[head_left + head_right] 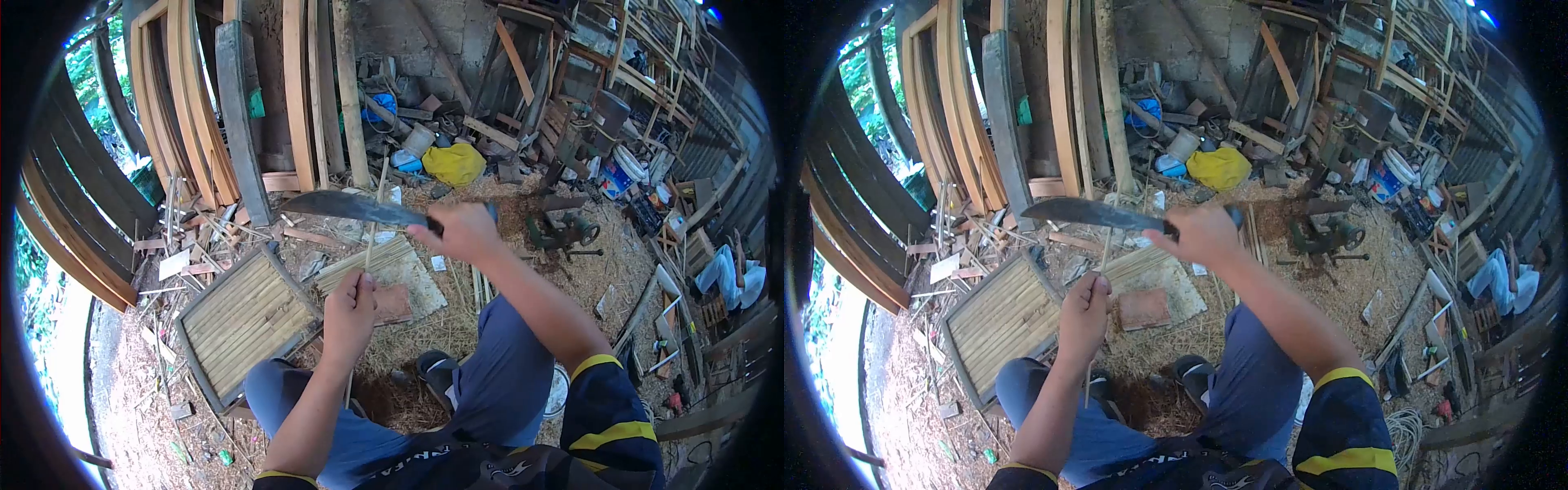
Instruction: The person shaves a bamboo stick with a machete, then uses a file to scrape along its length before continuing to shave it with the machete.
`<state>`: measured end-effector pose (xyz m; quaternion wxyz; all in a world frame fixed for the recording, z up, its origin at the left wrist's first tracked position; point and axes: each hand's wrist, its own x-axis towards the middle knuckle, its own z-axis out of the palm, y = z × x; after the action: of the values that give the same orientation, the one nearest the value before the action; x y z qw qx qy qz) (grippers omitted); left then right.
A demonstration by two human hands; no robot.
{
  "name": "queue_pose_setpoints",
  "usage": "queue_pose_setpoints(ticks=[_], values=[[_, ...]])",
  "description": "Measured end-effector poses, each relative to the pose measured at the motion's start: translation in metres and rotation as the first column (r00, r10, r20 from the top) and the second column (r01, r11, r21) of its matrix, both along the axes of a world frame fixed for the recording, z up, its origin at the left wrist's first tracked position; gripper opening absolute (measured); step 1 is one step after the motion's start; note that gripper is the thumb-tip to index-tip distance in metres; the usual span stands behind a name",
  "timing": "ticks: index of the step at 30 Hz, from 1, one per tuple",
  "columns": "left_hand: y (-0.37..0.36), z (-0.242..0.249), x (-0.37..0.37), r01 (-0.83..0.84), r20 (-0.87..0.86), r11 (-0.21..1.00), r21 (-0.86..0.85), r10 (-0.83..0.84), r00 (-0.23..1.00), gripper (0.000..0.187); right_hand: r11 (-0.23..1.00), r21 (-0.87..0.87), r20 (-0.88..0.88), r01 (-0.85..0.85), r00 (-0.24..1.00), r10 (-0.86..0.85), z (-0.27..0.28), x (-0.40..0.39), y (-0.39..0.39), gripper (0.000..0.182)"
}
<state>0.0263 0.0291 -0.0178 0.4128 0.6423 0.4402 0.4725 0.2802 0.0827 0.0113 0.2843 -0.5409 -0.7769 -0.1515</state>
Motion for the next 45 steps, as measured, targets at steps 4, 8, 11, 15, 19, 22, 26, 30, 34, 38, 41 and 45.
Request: queue_pose_setpoints(ticks=[4,8,11,15,19,22,26,30,34,38,41,45], values=[[-0.007,0.01,0.001,-0.052,-0.107,0.992,0.112,0.064,0.992,0.021,0.989,0.022,0.094,-0.144,0.985,0.142,-0.001,0.004,-0.007,0.062],[-0.003,-0.005,-0.002,-0.022,-0.097,0.998,0.05,0.027,0.995,0.022,0.993,0.02,-0.086,0.113,0.99,-0.111,0.006,0.013,0.007,0.063],[0.0,-0.005,-0.002,-0.026,-0.105,0.993,0.118,0.038,0.994,0.023,0.995,0.061,0.084,-0.075,0.994,0.07,0.0,0.01,-0.009,0.063],[-0.003,-0.014,-0.003,-0.003,-0.07,0.997,0.074,0.008,0.998,0.024,0.984,-0.041,-0.139,0.172,0.974,-0.176,0.003,0.021,0.015,0.058],[-0.006,-0.003,-0.002,-0.017,-0.102,0.99,0.137,0.031,0.994,0.024,0.999,-0.006,0.019,-0.044,0.999,0.044,-0.001,0.019,-0.005,0.061],[-0.003,-0.015,-0.005,0.005,-0.077,1.0,-0.004,-0.005,0.997,0.026,0.964,-0.113,-0.068,0.239,0.966,-0.247,0.006,0.025,0.012,0.065],[-0.008,0.004,-0.007,0.29,0.329,0.884,-0.366,-0.169,0.929,0.026,0.936,-0.172,-0.484,0.307,0.801,-0.352,-0.006,0.051,0.031,0.072],[-0.013,0.015,-0.004,0.43,0.483,0.773,-0.467,-0.185,0.856,0.028,0.959,-0.278,-0.783,0.063,0.563,-0.264,-0.012,0.03,0.017,0.063],[-0.011,0.021,0.001,0.417,0.433,0.793,-0.444,-0.217,0.875,0.028,0.996,-0.081,-0.555,0.036,0.828,-0.075,0.002,0.011,-0.006,0.056],[-0.003,0.015,0.003,0.426,0.512,0.771,-0.473,-0.152,0.845,0.027,0.996,0.078,-0.175,-0.046,0.983,0.059,0.004,-0.004,-0.019,0.058],[-0.002,0.016,0.001,0.383,0.497,0.789,-0.48,-0.116,0.86,0.027,0.988,0.091,0.037,-0.121,0.992,0.118,-0.003,-0.009,-0.02,0.06],[-0.002,0.01,0.007,0.277,0.364,0.895,-0.349,-0.143,0.92,0.027,0.992,0.067,-0.009,-0.11,0.994,0.111,-0.001,-0.007,-0.015,0.06]])
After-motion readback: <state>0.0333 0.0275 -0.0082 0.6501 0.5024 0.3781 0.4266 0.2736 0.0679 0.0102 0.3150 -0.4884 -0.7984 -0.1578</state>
